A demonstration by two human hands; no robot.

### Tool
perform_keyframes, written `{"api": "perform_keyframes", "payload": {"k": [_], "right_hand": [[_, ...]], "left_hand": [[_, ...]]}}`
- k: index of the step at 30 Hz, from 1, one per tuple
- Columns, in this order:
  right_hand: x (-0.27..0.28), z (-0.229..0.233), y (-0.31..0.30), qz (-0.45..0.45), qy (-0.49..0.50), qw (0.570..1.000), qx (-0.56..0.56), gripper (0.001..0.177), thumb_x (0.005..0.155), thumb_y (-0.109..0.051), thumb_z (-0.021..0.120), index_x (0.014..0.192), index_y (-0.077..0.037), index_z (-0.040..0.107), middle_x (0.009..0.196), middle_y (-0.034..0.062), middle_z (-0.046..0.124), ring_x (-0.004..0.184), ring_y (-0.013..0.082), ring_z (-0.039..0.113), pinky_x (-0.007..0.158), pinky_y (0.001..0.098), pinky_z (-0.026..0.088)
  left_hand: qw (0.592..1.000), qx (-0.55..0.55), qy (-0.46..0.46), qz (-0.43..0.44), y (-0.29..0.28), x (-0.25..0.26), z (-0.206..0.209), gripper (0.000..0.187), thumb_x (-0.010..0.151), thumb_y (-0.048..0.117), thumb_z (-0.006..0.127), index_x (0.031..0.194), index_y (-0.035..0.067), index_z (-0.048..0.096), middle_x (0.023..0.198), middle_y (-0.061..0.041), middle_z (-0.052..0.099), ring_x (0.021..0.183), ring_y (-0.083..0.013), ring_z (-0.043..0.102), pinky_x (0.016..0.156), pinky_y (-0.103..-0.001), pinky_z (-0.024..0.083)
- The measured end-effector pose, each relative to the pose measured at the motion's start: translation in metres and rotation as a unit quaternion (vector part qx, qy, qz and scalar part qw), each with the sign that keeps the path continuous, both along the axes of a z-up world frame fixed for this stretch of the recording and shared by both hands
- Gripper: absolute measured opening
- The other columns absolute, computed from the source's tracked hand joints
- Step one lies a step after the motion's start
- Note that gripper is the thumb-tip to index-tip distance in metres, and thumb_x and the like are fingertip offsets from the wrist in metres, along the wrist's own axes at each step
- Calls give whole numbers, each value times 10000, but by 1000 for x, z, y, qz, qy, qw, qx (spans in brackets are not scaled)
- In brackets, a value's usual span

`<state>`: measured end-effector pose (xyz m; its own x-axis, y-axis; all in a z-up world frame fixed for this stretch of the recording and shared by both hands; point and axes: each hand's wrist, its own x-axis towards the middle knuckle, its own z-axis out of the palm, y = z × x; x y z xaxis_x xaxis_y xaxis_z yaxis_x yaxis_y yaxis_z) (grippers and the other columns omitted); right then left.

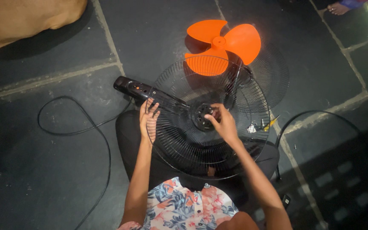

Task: The person assembles an electric fan by attaching the front grill, securing the orange fan blades, and tightening the central nut. The person then handles the power cord and a small white tag.

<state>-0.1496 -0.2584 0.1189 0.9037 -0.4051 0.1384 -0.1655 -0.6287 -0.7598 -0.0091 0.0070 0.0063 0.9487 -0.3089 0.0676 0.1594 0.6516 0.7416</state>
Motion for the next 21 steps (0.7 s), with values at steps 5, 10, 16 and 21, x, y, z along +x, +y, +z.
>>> {"api": "perform_keyframes", "payload": {"k": [5, 10, 16, 21], "right_hand": [[4, 2, 3, -5, -26, 997, -69, 220, 938, -190, 747, 964, -25, 602, 907, 117, 727, 770, 226, 712, 662, 362, 534], [5, 6, 5, -9, -1, 997, -74, 254, 955, -239, 742, 1002, -36, 598, 930, 94, 751, 764, 224, 735, 670, 358, 547], [-20, 13, -12, -29, -7, 997, -67, 636, 872, -300, 797, 1345, -21, 478, 892, 87, 707, 744, 228, 706, 676, 352, 551], [-39, 12, -60, -46, -70, 996, 17, 430, 979, -215, 733, 1306, -20, 533, 909, 75, 700, 797, 156, 675, 730, 310, 546]], "left_hand": [[1000, -4, -4, 9, -2, 0, -3, 652, 910, 195, 452, 1533, 10, 394, 1561, -102, 461, 1395, -267, 496, 1131, -402, 405], [1000, -15, -5, 7, -2, 2, -9, 661, 907, 189, 463, 1539, 11, 389, 1564, -104, 453, 1398, -273, 497, 1122, -397, 409], [1000, -14, -2, 4, -1, 5, -20, 678, 904, 182, 473, 1550, 14, 359, 1595, -109, 429, 1412, -275, 489, 1122, -382, 423], [1000, -12, -3, 9, -2, 7, -27, 656, 924, 144, 471, 1555, 8, 355, 1604, -118, 427, 1413, -285, 490, 1110, -382, 431]]}}
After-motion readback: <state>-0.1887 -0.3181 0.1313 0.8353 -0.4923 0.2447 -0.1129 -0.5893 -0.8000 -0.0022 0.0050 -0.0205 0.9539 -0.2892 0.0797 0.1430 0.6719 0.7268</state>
